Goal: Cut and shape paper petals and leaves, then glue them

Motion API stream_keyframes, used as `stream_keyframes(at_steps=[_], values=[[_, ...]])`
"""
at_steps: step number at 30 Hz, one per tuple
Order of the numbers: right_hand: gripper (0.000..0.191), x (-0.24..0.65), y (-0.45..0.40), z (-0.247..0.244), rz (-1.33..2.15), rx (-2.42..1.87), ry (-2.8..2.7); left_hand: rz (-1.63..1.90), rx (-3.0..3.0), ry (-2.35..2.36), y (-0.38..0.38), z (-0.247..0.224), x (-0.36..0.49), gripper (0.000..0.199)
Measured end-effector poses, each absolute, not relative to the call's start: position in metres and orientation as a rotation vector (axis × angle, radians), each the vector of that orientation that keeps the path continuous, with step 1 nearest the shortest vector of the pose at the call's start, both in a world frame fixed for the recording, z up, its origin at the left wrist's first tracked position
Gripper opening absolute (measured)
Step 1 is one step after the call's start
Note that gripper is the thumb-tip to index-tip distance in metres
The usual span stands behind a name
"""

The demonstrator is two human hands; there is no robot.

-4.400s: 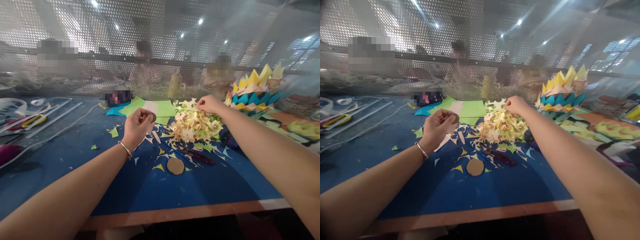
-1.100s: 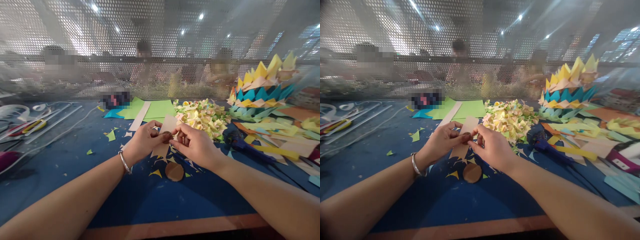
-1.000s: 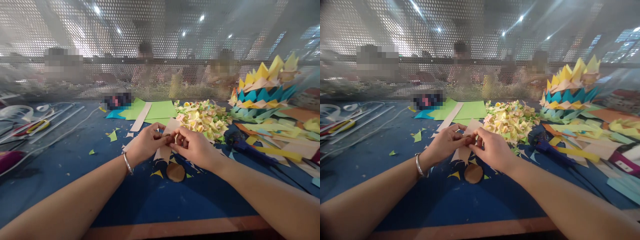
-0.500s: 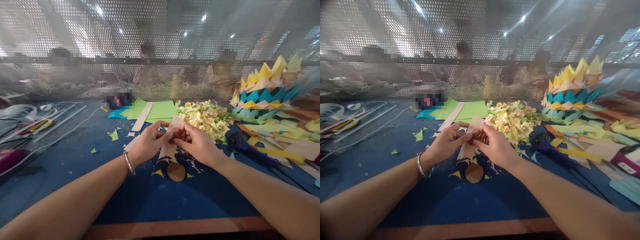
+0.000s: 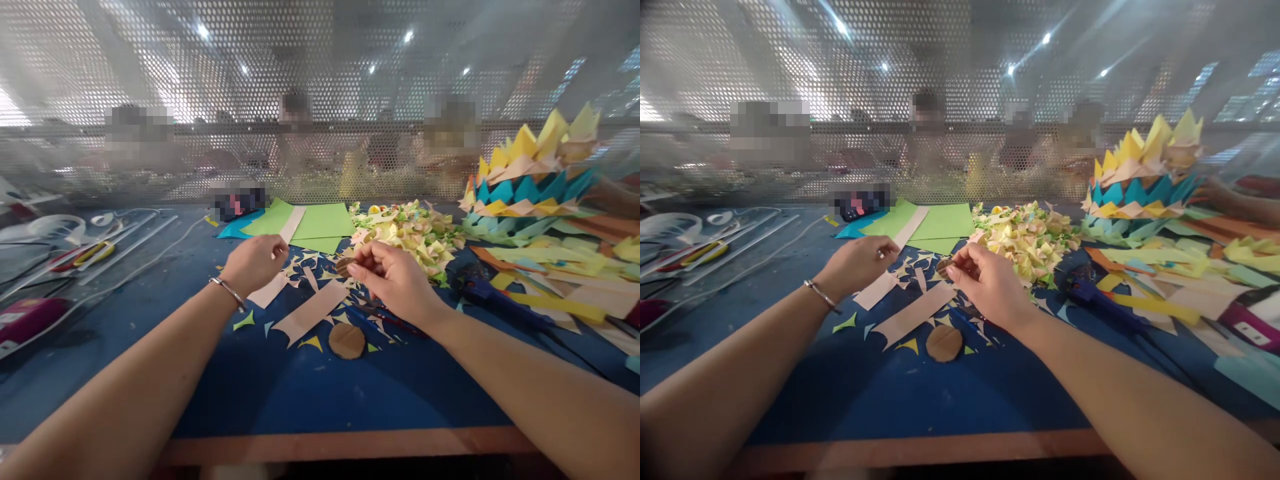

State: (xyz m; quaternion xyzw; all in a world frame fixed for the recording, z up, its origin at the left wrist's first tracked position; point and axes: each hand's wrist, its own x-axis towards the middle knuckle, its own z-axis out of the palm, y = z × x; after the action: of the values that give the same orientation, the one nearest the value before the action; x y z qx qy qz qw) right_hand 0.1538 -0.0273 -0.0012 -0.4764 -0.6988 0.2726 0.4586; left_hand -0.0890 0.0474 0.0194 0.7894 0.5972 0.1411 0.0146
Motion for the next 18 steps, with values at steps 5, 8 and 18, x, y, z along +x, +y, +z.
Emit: stream_keyframes(at_steps=[5, 8, 18], values=[[0.016, 0.151, -0.030, 0.002, 0.609, -1.123, -1.781, 0.313, 2.374, 2.038, 0.087, 0.007, -0.104, 0.059], [0.016, 0.150, -0.030, 0.002, 0.581, -1.114, -1.828, 0.188, 2.335, 2.024, 0.111, 0.005, -0.102, 0.061], [0.012, 0.152, -0.026, 0.000, 0.612, -1.138, -1.872, 0.170, 2.136, 2.017, 0.155, 0.012, -0.100, 0.035]])
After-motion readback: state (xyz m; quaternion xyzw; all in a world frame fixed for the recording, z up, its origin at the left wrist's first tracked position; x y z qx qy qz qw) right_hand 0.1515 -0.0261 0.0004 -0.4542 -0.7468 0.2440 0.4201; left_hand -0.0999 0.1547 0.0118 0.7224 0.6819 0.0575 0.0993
